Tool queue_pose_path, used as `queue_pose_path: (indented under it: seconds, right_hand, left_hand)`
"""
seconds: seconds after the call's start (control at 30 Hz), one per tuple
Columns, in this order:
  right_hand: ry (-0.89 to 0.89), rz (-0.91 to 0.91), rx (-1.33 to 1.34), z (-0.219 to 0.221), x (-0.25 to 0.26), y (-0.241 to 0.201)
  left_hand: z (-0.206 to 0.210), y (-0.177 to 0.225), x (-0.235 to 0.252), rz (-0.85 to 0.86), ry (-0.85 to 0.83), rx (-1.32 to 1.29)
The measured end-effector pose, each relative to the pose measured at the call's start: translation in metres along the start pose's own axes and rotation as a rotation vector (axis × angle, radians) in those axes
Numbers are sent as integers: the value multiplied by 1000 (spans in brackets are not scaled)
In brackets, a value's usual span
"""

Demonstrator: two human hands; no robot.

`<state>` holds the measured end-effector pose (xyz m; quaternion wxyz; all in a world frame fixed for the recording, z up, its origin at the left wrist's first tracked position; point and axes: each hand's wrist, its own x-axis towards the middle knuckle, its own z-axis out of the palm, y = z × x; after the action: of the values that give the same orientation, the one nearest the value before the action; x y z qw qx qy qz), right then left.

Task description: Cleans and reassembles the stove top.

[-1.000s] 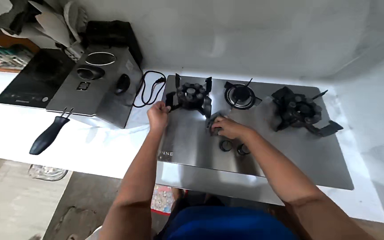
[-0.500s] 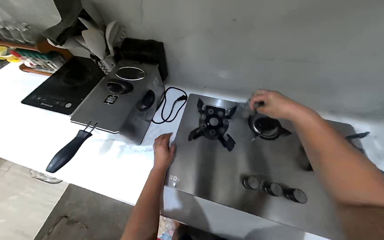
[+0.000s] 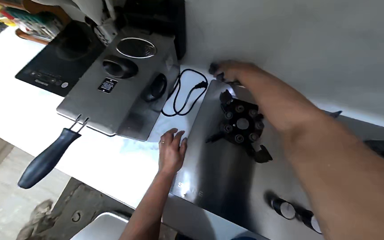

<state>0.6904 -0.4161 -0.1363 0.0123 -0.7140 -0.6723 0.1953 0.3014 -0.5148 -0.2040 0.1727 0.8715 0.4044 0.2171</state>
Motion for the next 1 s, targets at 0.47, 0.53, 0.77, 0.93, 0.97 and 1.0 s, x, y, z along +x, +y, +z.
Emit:
queue_pose_path:
  seconds: [0.47,0.53,0.77,0.93,0.97,1.0]
  right_hand:
    - [159,420,70,11,-176,107]
    - [179,328,73,13,-114,60]
    - [86,120,185,10,-150,111]
    - [158,567,307,40,-369,274]
    - [191,638,304,50,-405,302]
    - [213,673,282,56,-431,321]
  left_hand:
    - [1,-2,-1,56,13,61]
    - [3,-2,-1,93,25,58]
    - [4,-3,-2,117,35,61]
    - [4,-7,-1,129,37,96]
    - [5,-7,0,132,37,109]
    - [5,-7,1,133,32,120]
